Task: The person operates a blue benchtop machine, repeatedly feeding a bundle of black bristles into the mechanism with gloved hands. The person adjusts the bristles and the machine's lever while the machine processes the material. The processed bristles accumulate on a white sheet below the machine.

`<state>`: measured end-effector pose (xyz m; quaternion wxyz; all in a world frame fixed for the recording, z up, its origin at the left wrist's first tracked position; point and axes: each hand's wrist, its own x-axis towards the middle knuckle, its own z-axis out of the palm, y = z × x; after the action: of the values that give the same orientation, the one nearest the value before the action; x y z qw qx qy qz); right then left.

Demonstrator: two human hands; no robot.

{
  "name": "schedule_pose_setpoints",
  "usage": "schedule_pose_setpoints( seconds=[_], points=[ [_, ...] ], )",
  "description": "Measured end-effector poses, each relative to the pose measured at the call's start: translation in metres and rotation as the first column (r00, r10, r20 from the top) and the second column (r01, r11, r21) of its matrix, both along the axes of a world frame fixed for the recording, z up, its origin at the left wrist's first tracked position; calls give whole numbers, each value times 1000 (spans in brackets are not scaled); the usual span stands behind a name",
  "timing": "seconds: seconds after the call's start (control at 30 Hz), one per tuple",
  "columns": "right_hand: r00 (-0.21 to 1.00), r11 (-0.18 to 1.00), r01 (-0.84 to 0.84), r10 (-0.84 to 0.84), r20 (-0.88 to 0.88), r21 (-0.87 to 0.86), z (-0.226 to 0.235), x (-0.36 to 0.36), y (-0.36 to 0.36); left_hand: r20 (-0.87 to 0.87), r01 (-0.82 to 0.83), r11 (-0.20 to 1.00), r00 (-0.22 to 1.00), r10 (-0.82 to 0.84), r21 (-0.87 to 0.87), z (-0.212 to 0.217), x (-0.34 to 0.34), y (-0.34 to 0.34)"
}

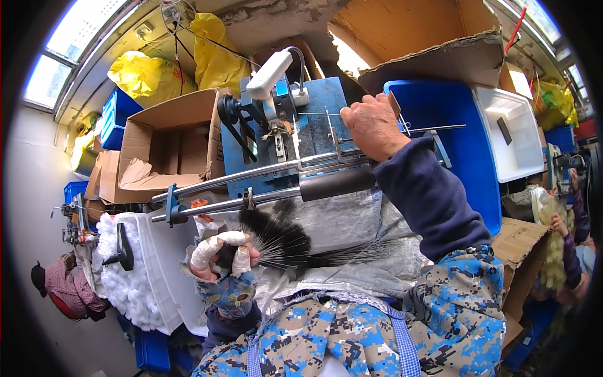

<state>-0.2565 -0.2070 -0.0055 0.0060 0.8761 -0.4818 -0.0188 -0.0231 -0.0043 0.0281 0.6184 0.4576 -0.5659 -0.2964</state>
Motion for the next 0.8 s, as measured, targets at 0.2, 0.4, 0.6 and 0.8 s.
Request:
schedule_pose_setpoints(
  seconds=[0.2, 0.4, 0.6, 0.8],
  points=[
    [905, 913, -328, 230, 359, 241, 42, -39, 99, -131, 19, 1000, 991, -20, -5, -9, 27, -2],
    [370, 575, -722, -151, 917, 386, 31, 34, 130, 75, 89, 995, 993, -93, 51, -13, -34, -12],
    [404, 675, -631, -137, 904, 384, 27, 28, 109, 49, -46, 964, 998, 35, 262, -22, -8, -1],
    [365, 690, -665, -33, 930, 285, 12, 48, 130, 128, 30, 987, 990, -51, 157, -29, -27, -3]
  ],
)
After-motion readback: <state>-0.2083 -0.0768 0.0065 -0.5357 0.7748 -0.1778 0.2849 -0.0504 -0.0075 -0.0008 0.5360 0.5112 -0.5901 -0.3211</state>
